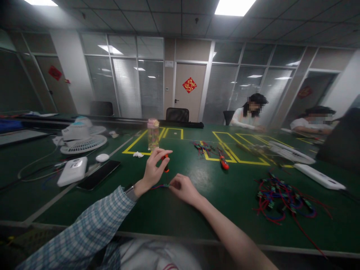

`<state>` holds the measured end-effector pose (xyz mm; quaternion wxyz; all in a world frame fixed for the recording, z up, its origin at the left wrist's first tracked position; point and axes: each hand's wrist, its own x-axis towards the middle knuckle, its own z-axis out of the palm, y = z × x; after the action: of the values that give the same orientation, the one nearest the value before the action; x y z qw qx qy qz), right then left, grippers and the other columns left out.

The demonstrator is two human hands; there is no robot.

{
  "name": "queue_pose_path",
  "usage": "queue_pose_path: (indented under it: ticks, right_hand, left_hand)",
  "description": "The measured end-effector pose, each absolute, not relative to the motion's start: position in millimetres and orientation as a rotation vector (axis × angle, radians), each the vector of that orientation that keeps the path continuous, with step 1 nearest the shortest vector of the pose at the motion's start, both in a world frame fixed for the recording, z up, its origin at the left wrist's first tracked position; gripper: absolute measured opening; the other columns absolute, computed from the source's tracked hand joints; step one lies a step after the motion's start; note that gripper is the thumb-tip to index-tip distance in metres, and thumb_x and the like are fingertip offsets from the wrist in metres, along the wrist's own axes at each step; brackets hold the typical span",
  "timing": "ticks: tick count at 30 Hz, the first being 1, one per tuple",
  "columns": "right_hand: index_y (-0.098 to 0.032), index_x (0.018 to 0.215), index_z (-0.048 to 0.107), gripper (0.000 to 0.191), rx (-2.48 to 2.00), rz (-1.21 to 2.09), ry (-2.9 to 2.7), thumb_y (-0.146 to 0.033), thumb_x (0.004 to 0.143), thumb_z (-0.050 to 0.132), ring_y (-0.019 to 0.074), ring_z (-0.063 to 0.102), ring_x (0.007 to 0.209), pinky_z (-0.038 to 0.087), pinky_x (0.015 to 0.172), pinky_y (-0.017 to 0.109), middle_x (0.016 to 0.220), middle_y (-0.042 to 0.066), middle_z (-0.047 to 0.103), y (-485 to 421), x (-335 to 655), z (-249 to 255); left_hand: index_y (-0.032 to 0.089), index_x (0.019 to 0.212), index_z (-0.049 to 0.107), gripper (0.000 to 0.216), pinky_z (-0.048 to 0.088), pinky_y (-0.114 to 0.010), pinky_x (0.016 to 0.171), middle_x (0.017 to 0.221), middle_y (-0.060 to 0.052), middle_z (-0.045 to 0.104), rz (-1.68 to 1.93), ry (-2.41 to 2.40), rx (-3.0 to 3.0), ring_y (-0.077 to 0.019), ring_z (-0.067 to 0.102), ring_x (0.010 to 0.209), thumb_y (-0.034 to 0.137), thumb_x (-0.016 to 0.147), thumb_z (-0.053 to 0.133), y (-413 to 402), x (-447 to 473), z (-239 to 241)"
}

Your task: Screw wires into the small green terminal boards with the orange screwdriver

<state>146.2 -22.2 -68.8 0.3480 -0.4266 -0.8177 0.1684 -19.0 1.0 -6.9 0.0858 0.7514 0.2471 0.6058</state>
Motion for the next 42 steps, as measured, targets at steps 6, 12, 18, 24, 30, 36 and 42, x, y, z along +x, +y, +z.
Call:
queue_pose_path:
  ticks: [6,12,18,24,30,36,42]
  right_hand:
    - [-0.015,0.077,0.066,0.006,-1.112,0.454,-2.13,-0.011,0.077,0.063,0.0113,0.051,0.062,0.041,0.058,0.022,0.071,0.0,0.055,-22.8,146.5,-67.8]
    - [-0.016,0.078,0.066,0.007,-1.116,0.442,-2.125,-0.011,0.076,0.062,0.0111,0.051,0.06,0.04,0.057,0.022,0.071,0.0,0.056,-21.4,147.0,-70.3]
    - [-0.015,0.08,0.066,0.006,-1.116,0.446,-2.123,-0.011,0.076,0.063,0.0113,0.051,0.061,0.04,0.058,0.022,0.071,0.0,0.055,-22.3,146.7,-69.3]
    - [-0.016,0.082,0.067,0.007,-1.093,0.432,-2.138,-0.012,0.077,0.062,0.0118,0.051,0.063,0.041,0.059,0.023,0.073,0.0,0.056,-21.2,148.1,-70.6]
    - [-0.015,0.082,0.066,0.007,-1.096,0.447,-2.127,-0.013,0.078,0.061,0.0114,0.052,0.063,0.041,0.059,0.022,0.073,0.0,0.055,-21.3,147.9,-70.6]
    - [-0.015,0.08,0.066,0.004,-1.132,0.459,-2.125,-0.013,0.077,0.062,0.0113,0.052,0.062,0.041,0.058,0.022,0.073,0.0,0.055,-23.4,146.3,-67.1]
    - [-0.015,0.08,0.065,0.004,-1.121,0.452,-2.12,-0.013,0.077,0.063,0.0112,0.051,0.062,0.042,0.059,0.022,0.073,0.0,0.055,-23.4,146.2,-67.2]
  left_hand:
    - [0.021,0.126,0.053,0.035,0.046,-0.033,0.089,0.113,-0.009,0.059,1.775,0.69,2.243,-0.017,0.059,0.093,0.023,0.096,0.036,0.0,-18.6,-11.2]
    - [0.023,0.117,0.058,0.029,0.046,-0.032,0.086,0.099,-0.006,0.059,1.9,0.768,2.281,-0.0185,0.056,0.093,0.026,0.089,0.054,3.4,-17.8,-16.1]
    - [0.022,0.127,0.053,0.035,0.044,-0.031,0.092,0.111,-0.008,0.056,1.773,0.724,2.311,-0.0182,0.055,0.103,0.022,0.095,0.038,-1.2,-19.2,-12.0]
    - [0.022,0.123,0.056,0.032,0.046,-0.03,0.087,0.104,-0.007,0.058,1.872,0.727,2.309,-0.0178,0.057,0.096,0.02,0.093,0.044,-0.7,-17.9,-14.4]
    - [0.021,0.122,0.056,0.03,0.046,-0.03,0.087,0.104,-0.007,0.056,1.857,0.757,2.313,-0.0174,0.056,0.097,0.022,0.094,0.044,1.2,-18.3,-13.8]
    - [0.02,0.125,0.052,0.033,0.047,-0.03,0.09,0.109,-0.007,0.061,1.912,0.653,2.36,-0.016,0.057,0.101,0.017,0.093,0.047,2.2,-15.6,-13.6]
    - [0.02,0.114,0.059,0.026,0.05,-0.027,0.077,0.092,-0.004,0.057,2.039,0.685,2.383,-0.0141,0.057,0.085,0.021,0.087,0.059,1.3,-16.2,-13.7]
